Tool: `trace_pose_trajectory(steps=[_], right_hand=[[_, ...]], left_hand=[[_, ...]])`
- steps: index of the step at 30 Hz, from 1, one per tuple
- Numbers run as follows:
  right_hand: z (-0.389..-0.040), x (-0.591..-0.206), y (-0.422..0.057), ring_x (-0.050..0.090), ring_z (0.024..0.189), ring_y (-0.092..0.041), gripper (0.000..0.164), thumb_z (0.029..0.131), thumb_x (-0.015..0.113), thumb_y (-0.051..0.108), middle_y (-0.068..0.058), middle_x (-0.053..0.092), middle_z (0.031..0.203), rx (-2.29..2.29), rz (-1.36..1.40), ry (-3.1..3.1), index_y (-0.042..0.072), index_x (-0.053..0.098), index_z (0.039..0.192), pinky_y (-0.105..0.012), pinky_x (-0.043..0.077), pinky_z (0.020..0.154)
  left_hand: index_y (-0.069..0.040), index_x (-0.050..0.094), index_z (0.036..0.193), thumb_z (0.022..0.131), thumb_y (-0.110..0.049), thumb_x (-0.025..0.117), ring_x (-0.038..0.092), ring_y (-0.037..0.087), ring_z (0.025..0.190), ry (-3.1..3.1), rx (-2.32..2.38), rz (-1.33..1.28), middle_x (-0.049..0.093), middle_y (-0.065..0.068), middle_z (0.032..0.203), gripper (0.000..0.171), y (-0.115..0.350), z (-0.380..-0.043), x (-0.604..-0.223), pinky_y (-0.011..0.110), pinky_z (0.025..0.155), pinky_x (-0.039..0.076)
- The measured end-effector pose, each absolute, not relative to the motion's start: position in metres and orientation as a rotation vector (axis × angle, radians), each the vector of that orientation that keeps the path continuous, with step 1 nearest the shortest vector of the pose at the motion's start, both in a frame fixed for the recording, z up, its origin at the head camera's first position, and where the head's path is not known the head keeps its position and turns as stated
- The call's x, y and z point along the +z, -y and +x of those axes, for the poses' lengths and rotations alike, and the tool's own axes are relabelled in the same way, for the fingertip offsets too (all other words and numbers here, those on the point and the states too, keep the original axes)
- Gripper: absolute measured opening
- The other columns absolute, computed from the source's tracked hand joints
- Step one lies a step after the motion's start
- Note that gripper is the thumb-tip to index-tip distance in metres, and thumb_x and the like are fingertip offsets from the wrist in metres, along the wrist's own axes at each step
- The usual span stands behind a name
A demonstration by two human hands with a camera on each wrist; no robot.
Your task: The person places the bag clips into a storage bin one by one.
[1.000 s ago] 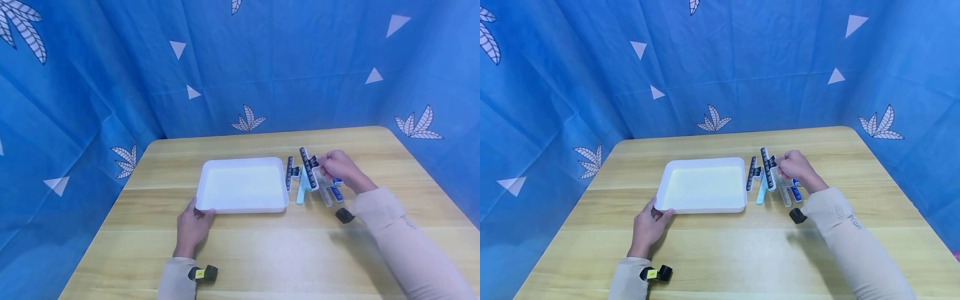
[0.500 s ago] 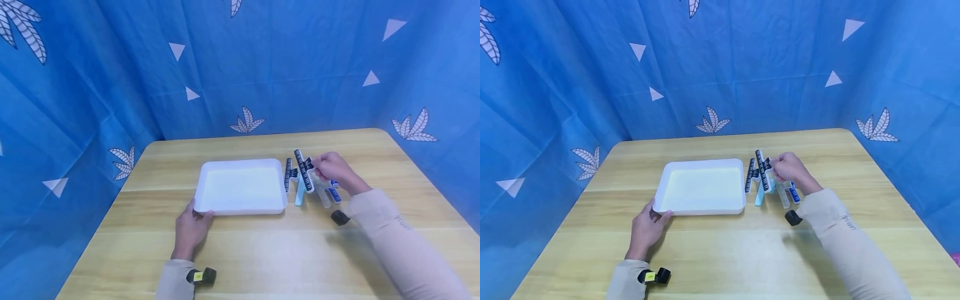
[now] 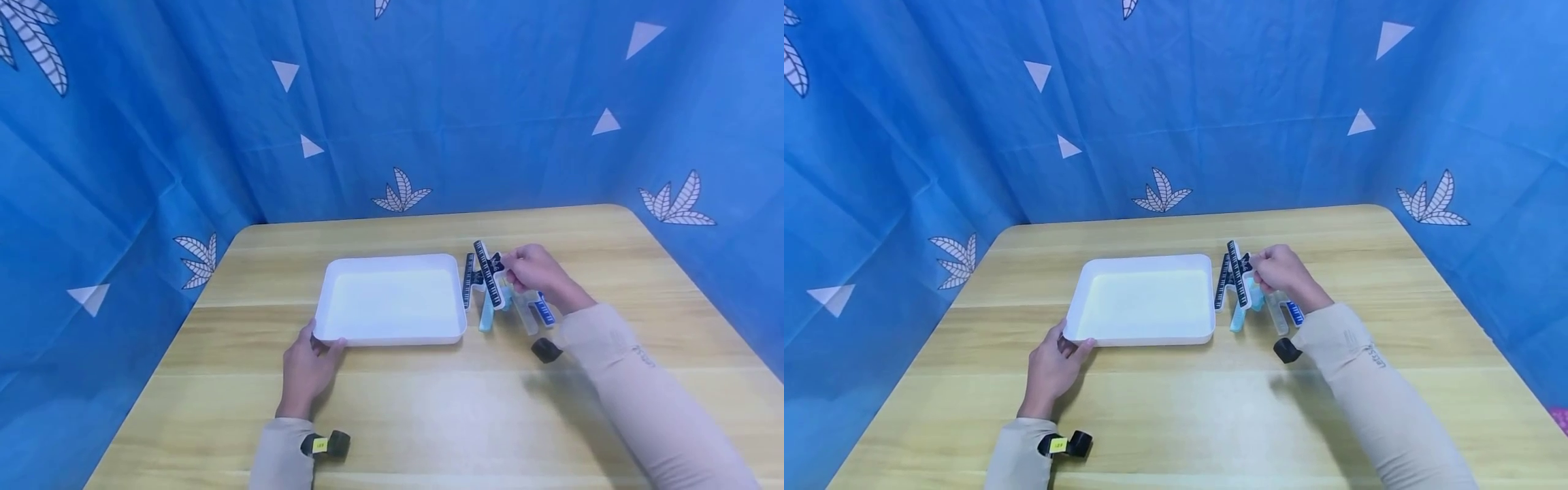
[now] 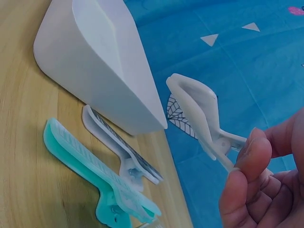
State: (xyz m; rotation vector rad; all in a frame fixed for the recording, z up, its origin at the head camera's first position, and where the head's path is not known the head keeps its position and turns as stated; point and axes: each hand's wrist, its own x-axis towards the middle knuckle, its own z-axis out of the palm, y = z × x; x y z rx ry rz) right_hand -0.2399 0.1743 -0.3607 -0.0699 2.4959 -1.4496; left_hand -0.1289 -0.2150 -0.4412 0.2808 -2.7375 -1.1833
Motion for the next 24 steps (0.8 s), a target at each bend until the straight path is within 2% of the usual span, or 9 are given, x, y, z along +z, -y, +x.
trace_pose_trajectory(steps=[10, 17, 24], right_hand=[[-0.244, -0.368, -0.170, 0.048, 0.055, -0.014, 0.028, 0.094, 0.041, 0.019, -0.005, 0.051, 0.067, -1.459, -0.054, -2.456, -0.005, 0.054, 0.096, -0.023, 0.046, 0.053], [-0.246, -0.370, -0.164, 0.050, 0.058, -0.015, 0.031, 0.095, 0.041, 0.018, -0.006, 0.052, 0.070, -1.436, -0.071, -2.451, -0.007, 0.054, 0.108, -0.024, 0.048, 0.055], [-0.246, -0.368, -0.159, 0.051, 0.060, -0.015, 0.033, 0.095, 0.042, 0.019, -0.007, 0.052, 0.073, -1.431, -0.097, -2.435, -0.008, 0.051, 0.112, -0.026, 0.050, 0.058]], left_hand=[[-0.002, 0.030, 0.139, 0.081, -0.035, 0.068, 0.051, 0.033, 0.113, 2.724, -1.199, 0.296, 0.045, 0.021, 0.132, 0.077, 0.215, -0.131, -0.443, 0.041, 0.092, 0.045], [-0.005, 0.032, 0.139, 0.079, -0.039, 0.068, 0.052, 0.031, 0.112, 2.714, -1.219, 0.313, 0.047, 0.018, 0.131, 0.078, 0.215, -0.130, -0.443, 0.041, 0.093, 0.044], [-0.008, 0.034, 0.138, 0.080, -0.036, 0.068, 0.051, 0.028, 0.113, 2.705, -1.217, 0.314, 0.048, 0.015, 0.131, 0.072, 0.213, -0.131, -0.441, 0.039, 0.093, 0.044]])
